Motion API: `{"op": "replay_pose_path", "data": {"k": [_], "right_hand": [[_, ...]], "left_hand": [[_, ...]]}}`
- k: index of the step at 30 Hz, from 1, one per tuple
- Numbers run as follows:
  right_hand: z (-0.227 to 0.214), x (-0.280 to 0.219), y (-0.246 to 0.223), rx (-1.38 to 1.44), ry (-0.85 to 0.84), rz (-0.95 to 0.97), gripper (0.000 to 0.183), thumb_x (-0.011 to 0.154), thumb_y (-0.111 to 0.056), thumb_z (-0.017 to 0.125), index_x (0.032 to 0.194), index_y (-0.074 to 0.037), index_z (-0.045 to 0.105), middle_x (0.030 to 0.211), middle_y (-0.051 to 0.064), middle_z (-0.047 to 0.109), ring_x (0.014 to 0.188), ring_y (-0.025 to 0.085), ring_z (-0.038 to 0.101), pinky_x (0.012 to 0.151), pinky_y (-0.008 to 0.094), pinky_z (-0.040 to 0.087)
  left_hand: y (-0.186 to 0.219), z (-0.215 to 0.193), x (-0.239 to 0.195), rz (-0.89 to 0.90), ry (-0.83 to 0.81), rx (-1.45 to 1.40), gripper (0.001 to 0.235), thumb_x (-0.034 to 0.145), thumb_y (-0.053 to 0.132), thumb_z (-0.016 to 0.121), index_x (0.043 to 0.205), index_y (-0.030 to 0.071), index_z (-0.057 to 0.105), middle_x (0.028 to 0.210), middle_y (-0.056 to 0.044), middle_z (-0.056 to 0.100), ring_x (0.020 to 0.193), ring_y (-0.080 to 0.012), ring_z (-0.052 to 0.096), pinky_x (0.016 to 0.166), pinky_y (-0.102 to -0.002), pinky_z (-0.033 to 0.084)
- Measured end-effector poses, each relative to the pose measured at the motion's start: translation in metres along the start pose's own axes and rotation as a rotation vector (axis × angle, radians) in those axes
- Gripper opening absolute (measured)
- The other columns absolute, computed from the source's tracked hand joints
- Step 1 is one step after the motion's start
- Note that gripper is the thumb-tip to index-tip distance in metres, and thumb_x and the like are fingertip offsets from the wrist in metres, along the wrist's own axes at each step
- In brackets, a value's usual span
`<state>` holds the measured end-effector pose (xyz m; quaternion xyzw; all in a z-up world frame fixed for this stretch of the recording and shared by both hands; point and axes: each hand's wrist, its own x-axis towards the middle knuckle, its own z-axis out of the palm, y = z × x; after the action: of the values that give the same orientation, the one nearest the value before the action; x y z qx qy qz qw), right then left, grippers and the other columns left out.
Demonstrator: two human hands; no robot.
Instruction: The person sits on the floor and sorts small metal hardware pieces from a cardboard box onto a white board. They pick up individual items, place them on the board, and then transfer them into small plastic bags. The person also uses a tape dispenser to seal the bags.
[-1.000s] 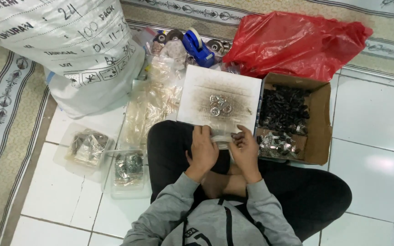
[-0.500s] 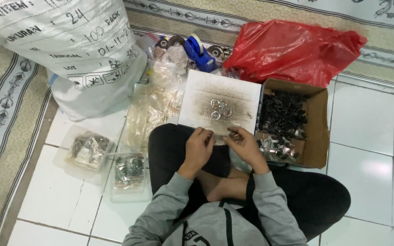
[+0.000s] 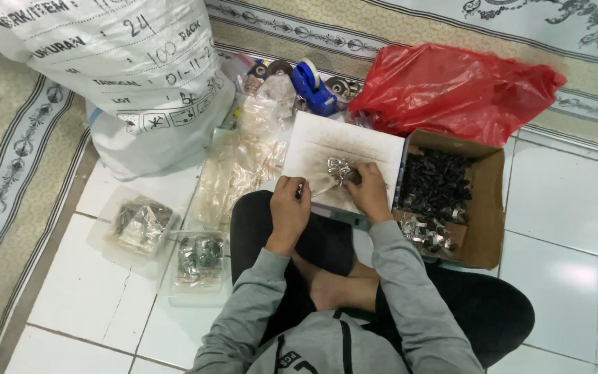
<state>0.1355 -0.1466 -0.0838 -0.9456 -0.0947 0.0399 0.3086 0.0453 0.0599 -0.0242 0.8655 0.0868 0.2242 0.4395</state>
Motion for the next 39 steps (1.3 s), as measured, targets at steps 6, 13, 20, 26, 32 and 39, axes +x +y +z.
{"op": "replay_pose_path", "data": {"k": [6, 13, 20, 26, 32, 39], "right_hand": [[0.002, 0.002, 0.021, 0.152, 0.053, 0.08, 0.038, 0.08, -0.021, 0.084, 0.11, -0.005, 0.066, 0.102, 0.02, 0.062, 0.099, 0.045, 0.067, 0.084, 0.052, 0.054], [0.005, 0.002, 0.04, 0.317, 0.069, 0.16, 0.03, 0.086, -0.024, 0.082, 0.104, -0.005, 0.067, 0.094, 0.019, 0.067, 0.094, 0.037, 0.068, 0.078, 0.048, 0.054], [-0.046, -0.018, -0.023, 0.724, 0.118, 0.046, 0.022, 0.091, -0.003, 0.079, 0.105, -0.002, 0.062, 0.094, 0.012, 0.062, 0.09, 0.021, 0.068, 0.077, 0.035, 0.058], [-0.071, -0.019, -0.068, 0.057, -0.001, -0.345, 0.014, 0.087, -0.003, 0.074, 0.098, -0.007, 0.067, 0.088, 0.01, 0.062, 0.09, 0.032, 0.067, 0.076, 0.04, 0.056], [-0.059, -0.011, -0.07, -0.328, -0.049, -0.558, 0.012, 0.092, 0.0, 0.062, 0.093, -0.011, 0.068, 0.084, 0.005, 0.059, 0.089, 0.025, 0.057, 0.076, 0.036, 0.048], [-0.049, -0.007, -0.06, -0.261, -0.102, -0.628, 0.021, 0.089, 0.003, 0.059, 0.1, -0.012, 0.068, 0.093, 0.007, 0.064, 0.098, 0.027, 0.056, 0.085, 0.037, 0.048]], "left_hand": [[-0.001, 0.01, 0.002, -0.028, -0.022, -0.019, 0.008, 0.093, 0.007, 0.067, 0.093, 0.002, 0.072, 0.076, -0.009, 0.058, 0.063, -0.0235, 0.069, 0.052, -0.029, 0.056], [-0.002, 0.017, 0.006, -0.061, -0.037, 0.007, 0.01, 0.092, 0.008, 0.068, 0.094, 0.001, 0.074, 0.076, -0.01, 0.06, 0.062, -0.0257, 0.07, 0.05, -0.031, 0.056], [0.004, 0.031, 0.01, -0.007, -0.074, 0.053, 0.012, 0.093, 0.009, 0.067, 0.094, 0.0, 0.074, 0.076, -0.011, 0.062, 0.062, -0.0265, 0.07, 0.052, -0.033, 0.057], [0.007, 0.047, 0.016, -0.023, -0.155, -0.003, 0.016, 0.096, 0.012, 0.066, 0.097, -0.001, 0.075, 0.077, -0.012, 0.063, 0.068, -0.0296, 0.071, 0.055, -0.035, 0.057], [0.014, 0.047, 0.015, -0.044, -0.277, -0.072, 0.018, 0.096, 0.009, 0.062, 0.102, -0.002, 0.075, 0.08, -0.016, 0.064, 0.077, -0.035, 0.071, 0.065, -0.04, 0.058], [0.031, 0.027, 0.019, -0.159, -0.382, -0.159, 0.024, 0.098, 0.007, 0.057, 0.11, -0.007, 0.072, 0.089, -0.021, 0.066, 0.089, -0.0392, 0.071, 0.074, -0.043, 0.059]]}}
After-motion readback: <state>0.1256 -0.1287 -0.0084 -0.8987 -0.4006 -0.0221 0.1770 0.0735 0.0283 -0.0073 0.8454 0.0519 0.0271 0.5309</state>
